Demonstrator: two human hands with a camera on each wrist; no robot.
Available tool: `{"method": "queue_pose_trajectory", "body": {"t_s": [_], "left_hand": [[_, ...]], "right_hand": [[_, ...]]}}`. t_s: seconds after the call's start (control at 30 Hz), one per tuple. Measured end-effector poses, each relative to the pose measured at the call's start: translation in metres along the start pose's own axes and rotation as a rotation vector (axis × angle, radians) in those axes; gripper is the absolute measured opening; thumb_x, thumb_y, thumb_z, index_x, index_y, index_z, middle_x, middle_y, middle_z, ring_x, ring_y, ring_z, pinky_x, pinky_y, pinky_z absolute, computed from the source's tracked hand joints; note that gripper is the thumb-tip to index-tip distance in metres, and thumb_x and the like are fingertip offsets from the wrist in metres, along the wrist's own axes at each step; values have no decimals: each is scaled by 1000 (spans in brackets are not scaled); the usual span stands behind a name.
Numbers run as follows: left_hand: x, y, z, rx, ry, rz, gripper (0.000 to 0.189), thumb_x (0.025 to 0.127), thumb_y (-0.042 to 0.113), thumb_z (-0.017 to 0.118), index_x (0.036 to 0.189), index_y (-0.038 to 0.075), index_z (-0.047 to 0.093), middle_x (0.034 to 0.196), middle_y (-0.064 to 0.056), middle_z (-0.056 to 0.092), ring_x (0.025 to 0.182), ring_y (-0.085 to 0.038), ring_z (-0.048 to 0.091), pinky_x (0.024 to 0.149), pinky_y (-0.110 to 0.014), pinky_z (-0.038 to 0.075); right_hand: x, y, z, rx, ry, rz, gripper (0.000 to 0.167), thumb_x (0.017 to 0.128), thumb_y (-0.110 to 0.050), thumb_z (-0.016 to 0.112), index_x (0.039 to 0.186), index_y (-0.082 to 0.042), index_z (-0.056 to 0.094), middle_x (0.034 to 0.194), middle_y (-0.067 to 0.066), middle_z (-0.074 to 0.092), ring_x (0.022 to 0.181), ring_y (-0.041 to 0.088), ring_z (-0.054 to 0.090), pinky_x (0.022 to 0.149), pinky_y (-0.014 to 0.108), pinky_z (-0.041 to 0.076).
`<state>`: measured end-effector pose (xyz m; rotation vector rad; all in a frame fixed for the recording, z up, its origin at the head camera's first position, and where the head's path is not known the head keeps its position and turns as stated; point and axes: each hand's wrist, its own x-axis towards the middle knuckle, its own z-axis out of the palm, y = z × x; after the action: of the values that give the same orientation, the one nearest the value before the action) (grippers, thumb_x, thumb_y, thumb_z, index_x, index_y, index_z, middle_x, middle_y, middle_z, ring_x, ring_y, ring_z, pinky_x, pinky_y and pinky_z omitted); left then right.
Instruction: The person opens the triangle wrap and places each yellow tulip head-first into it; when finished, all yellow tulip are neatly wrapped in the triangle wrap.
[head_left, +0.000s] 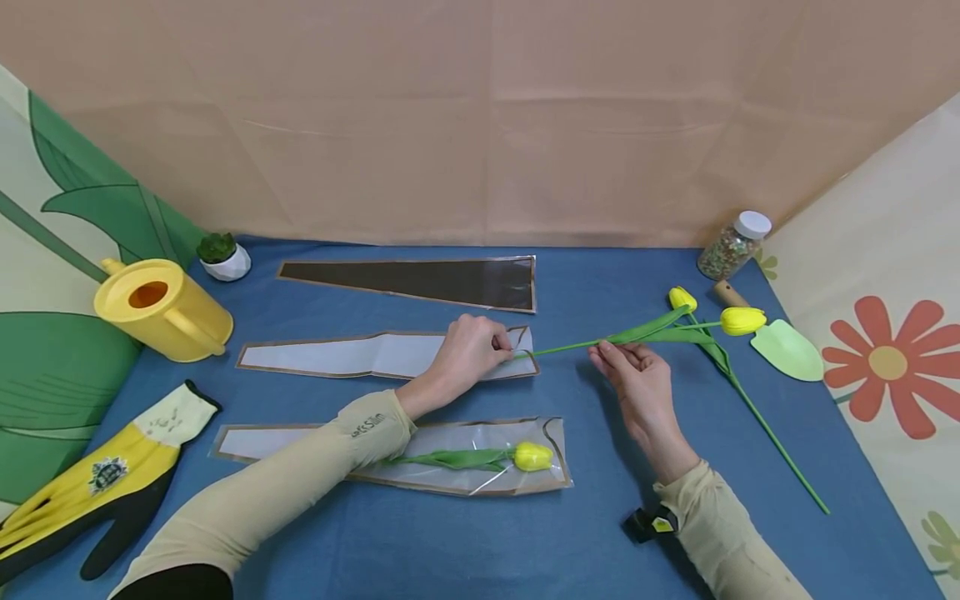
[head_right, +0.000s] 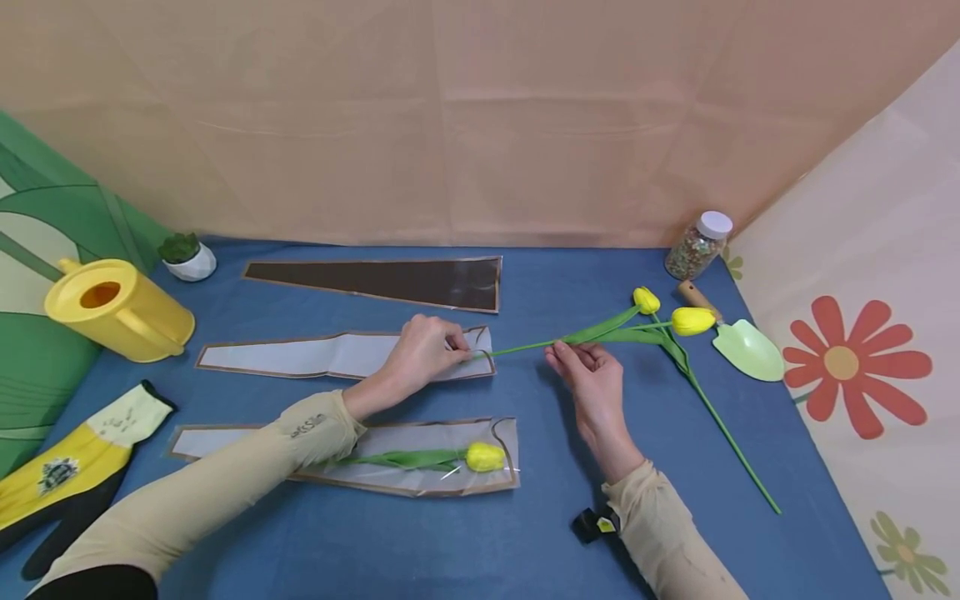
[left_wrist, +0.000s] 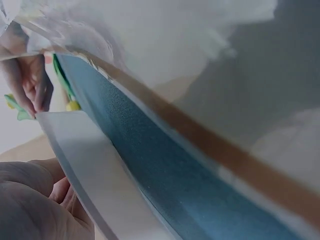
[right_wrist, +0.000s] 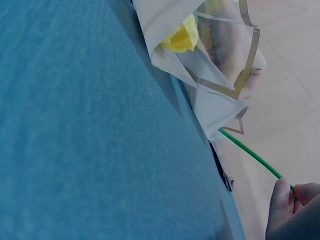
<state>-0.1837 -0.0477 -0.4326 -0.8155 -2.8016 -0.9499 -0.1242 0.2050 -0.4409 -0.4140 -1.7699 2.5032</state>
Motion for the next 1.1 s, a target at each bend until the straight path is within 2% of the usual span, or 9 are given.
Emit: {"method": "queue_pose_trajectory", "body": {"t_s": [0.2, 0.43, 0.63, 1.1], "left_hand": [[1, 1, 0, 4, 4, 5, 9, 89, 7, 89, 83, 11, 84, 79, 0, 77, 70, -14, 71, 68, -31, 59], [3, 5, -3, 21, -5, 18, 8, 90, 6, 87, 85, 11, 84, 82, 0, 78, 74, -17, 73, 73, -37, 61], [3, 3, -2, 9, 8, 27, 9, 90, 8, 88, 84, 12, 83, 82, -1, 78, 75, -15, 73, 72, -36, 60], [3, 8, 0, 12, 20, 39, 6, 90, 9, 89, 87, 10, 84, 84, -2, 79, 77, -16, 75, 72, -36, 61]], "right_hand": [[1, 2, 1, 8, 1, -10, 17, 108, 3, 60, 123, 9, 55, 99, 3, 76, 96, 12, 77, 96, 27, 57], [3, 6, 5, 13, -9, 29, 22, 108, 3, 59, 127, 11, 51, 97, 2, 76, 96, 11, 76, 98, 27, 56], [5, 4, 8, -2, -18, 63, 24, 109, 1, 59, 129, 10, 51, 100, 2, 75, 98, 10, 75, 99, 26, 56], [5, 13, 13, 54, -16, 123, 22, 108, 4, 59, 129, 8, 51, 98, 3, 76, 97, 11, 76, 98, 26, 56]]}}
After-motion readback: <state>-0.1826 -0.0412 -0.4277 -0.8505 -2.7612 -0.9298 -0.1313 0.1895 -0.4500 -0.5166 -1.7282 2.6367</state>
